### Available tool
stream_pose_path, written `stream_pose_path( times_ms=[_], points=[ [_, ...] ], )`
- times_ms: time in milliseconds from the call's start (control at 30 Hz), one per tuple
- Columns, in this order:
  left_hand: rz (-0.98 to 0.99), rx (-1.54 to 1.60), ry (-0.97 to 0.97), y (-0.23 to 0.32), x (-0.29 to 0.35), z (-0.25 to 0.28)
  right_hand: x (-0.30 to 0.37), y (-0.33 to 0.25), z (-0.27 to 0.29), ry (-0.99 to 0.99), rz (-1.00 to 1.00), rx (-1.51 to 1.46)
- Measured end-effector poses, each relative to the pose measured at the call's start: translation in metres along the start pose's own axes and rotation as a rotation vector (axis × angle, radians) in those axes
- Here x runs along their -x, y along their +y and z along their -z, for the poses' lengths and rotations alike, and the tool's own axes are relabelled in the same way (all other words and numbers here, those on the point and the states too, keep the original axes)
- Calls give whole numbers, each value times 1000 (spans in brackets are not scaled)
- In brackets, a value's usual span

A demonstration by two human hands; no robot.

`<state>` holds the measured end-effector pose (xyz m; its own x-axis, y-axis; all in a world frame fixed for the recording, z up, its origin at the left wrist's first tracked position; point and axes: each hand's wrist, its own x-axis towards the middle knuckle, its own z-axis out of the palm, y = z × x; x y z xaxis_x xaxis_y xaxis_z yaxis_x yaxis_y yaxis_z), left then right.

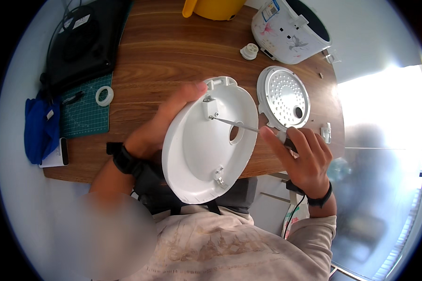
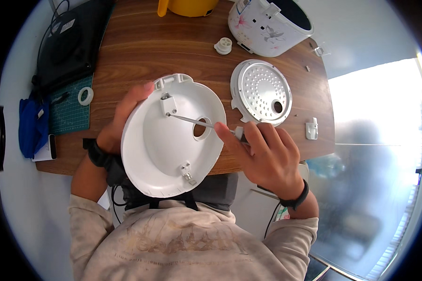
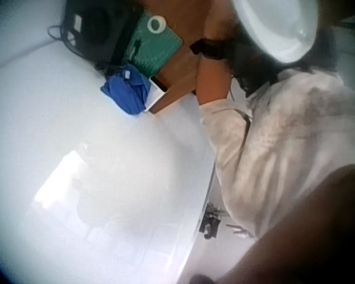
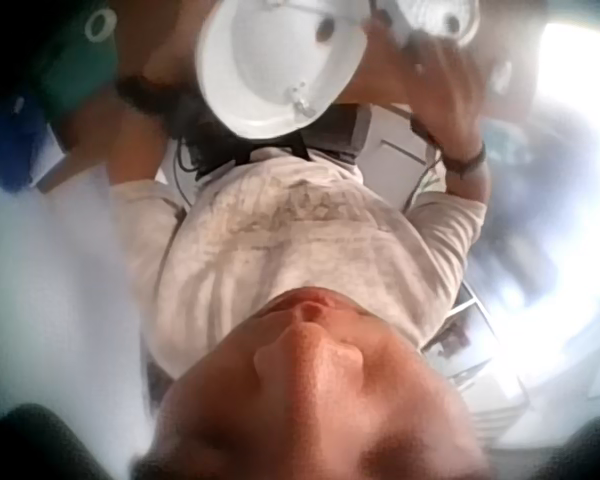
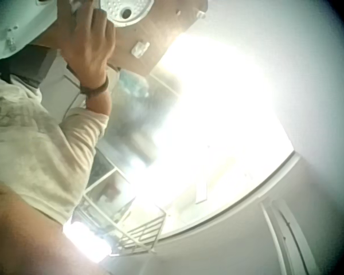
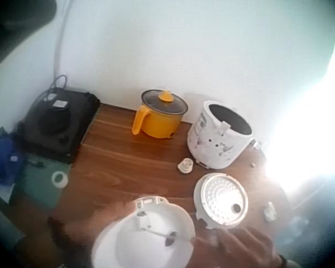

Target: The person assembles a white plastic appliance lid by inserting small white plastic components into holes and securing them with a screwdriver. The person then attaches a white plastic ring to the underside of the lid and tightens it with the screwdriver.

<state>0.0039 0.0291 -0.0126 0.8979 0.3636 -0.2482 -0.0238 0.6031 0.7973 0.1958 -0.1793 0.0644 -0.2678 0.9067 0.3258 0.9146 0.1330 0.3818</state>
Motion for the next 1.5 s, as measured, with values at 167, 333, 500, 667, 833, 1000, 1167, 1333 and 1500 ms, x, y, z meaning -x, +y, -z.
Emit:
stream_pose_path(
  times_ms=[167, 333, 500, 667, 833, 1000, 1167, 1333, 1500],
  points=[
    [-71, -3, -48, 8, 10, -18, -1, -8, 11, -43, -29, -21],
    [-187, -122, -112, 10, 12, -15, 2, -14, 6, -10, -93, -144],
    [-379, -222, -92, 8, 14, -19, 4, -22, 3, 33, -184, -297],
    [-567, -376, -39, 10, 18, -23, -1, -27, 7, 58, -278, -476],
    [-788, -652, -22, 16, 19, -28, -1, -29, 11, 53, -341, -555],
    [-1025, -1054, 36, 25, 20, -36, 1, -26, 15, 14, -438, -844],
    [-1037, -1141, -5, 25, 25, -40, 9, -8, 11, -132, -460, -1191],
    [-949, -1212, -63, 20, 32, -37, 9, 10, 17, -538, -810, -1870],
    [-959, -1098, -124, 22, 24, -29, 14, 6, 7, -482, -700, -1881]
  ],
)
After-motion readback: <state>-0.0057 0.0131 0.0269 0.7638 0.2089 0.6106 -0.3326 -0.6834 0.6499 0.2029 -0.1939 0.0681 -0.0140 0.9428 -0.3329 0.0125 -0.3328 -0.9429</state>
